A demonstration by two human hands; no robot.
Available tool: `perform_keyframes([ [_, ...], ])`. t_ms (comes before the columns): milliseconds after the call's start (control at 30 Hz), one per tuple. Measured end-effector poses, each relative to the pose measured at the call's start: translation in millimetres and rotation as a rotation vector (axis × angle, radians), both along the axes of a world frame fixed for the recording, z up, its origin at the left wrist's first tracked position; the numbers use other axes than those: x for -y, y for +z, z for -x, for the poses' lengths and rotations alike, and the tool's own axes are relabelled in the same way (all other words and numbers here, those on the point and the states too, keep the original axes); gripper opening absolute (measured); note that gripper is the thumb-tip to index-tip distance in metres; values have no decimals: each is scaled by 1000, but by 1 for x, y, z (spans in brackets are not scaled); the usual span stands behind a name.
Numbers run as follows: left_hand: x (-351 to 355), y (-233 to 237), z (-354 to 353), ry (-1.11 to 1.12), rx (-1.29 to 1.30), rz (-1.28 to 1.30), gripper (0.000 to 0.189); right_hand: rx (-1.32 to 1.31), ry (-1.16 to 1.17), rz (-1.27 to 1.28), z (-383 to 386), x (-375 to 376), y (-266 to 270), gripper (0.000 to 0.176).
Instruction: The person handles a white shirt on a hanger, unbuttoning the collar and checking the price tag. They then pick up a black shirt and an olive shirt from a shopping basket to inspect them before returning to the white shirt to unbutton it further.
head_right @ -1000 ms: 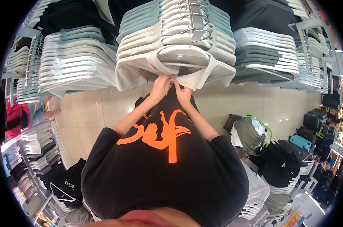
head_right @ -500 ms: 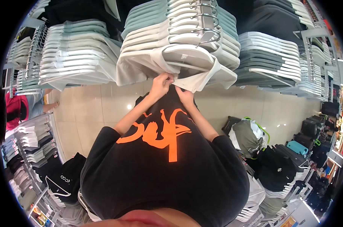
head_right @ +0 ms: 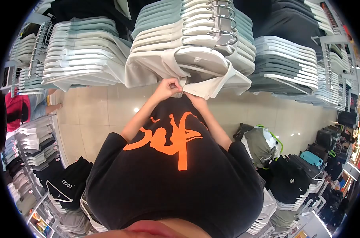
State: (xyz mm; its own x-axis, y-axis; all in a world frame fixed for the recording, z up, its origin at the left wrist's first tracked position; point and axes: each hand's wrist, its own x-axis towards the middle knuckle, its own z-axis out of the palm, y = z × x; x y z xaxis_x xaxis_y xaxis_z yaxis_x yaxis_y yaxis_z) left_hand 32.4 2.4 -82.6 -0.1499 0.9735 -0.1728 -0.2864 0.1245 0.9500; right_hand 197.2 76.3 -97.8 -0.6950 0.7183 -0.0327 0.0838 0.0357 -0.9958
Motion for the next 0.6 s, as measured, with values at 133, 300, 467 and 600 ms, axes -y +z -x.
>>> perform_keyframes([
  [133,5,-7,-3,-5,78,15,11,111,173,126,-2,-11,7,16],
  [300,6,-9,-6,15,97,-9,11,91,256,129,-3,-16,16,15],
  [467,9,-8,-9,1,315,-32,10,66,283,225,-3,-19,14,15],
  [600,9,4,-12,54,257,2,6,21,156,546,-7,-16,4,18],
])
